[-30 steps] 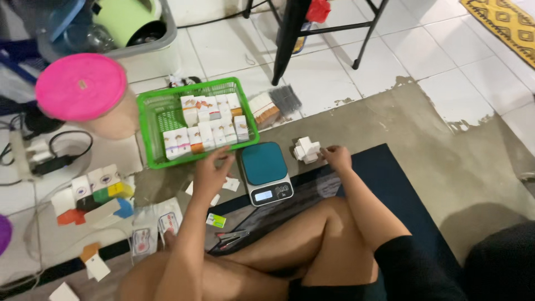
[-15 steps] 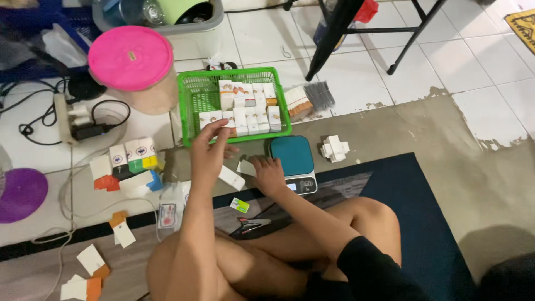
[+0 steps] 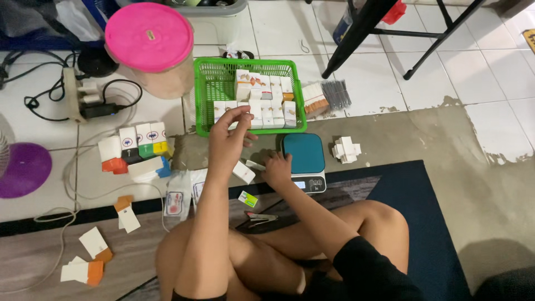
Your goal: The person places small white boxes and cards onto a digital scale one by one.
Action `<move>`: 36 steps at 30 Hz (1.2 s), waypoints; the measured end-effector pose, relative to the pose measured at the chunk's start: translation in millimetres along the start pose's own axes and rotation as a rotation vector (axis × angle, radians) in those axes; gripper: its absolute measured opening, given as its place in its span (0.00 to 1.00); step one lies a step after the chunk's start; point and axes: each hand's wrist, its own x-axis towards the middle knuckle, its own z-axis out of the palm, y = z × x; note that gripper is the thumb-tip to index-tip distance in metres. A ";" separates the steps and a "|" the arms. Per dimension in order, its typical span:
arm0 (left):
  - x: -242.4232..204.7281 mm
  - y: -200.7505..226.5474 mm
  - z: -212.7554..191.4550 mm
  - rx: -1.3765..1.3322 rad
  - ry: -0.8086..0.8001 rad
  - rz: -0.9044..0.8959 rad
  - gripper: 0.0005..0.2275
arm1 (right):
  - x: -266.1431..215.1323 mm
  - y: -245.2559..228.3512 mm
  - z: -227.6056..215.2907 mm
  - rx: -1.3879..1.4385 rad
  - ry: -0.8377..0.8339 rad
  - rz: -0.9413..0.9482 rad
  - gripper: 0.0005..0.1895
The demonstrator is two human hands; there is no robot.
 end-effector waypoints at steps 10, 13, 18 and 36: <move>1.3 -9.7 -3.3 0.095 0.044 -0.053 0.11 | 16.5 88.9 -14.9 0.831 0.039 0.067 0.22; 4.8 -21.6 2.0 0.083 0.046 -0.029 0.10 | 12.3 134.6 -46.0 0.943 0.019 0.071 0.19; 8.9 -47.2 4.6 0.178 0.042 -0.079 0.10 | 3.5 192.5 -78.7 0.927 -0.110 0.063 0.25; -3.7 -90.7 20.4 0.873 -0.156 -0.099 0.15 | -26.6 185.7 -59.2 0.955 0.196 0.063 0.12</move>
